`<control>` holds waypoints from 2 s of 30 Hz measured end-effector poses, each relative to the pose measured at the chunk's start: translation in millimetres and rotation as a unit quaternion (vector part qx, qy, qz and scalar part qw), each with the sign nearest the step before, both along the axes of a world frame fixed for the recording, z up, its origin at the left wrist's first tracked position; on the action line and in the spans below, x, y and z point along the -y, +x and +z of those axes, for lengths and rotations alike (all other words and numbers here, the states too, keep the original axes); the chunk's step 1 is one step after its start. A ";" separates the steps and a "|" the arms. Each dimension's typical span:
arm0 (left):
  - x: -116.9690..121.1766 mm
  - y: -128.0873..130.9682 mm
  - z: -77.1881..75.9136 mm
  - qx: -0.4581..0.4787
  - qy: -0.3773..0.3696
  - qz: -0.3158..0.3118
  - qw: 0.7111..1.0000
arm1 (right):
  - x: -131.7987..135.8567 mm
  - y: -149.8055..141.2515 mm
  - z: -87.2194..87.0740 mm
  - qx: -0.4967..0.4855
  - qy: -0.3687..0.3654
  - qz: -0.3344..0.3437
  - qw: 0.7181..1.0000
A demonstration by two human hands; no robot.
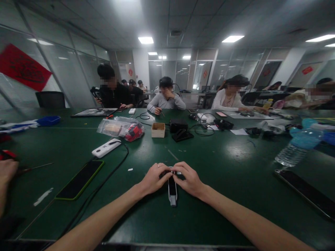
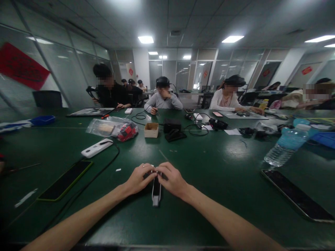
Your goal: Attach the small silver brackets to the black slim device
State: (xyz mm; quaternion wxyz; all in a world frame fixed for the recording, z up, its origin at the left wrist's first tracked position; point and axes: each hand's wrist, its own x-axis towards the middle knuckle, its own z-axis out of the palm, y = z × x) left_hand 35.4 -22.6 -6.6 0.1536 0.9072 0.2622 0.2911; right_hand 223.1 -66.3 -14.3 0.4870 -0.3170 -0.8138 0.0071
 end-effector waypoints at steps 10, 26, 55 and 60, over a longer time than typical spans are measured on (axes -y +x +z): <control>-6.6 -1.9 8.6 0.050 -0.100 0.035 0.993 | -4.1 9.3 1.9 0.051 -0.039 -0.005 0.998; -24.4 -15.1 3.0 -0.055 -0.057 0.080 0.994 | -13.6 29.7 -4.7 0.111 -0.236 -0.128 0.957; -24.9 -14.0 2.1 -0.095 -0.014 0.084 0.992 | -14.0 31.1 -4.7 0.105 -0.234 -0.115 0.960; -25.6 -14.1 -0.3 -0.093 0.002 0.084 0.992 | -14.4 30.8 -5.0 0.107 -0.221 -0.118 0.962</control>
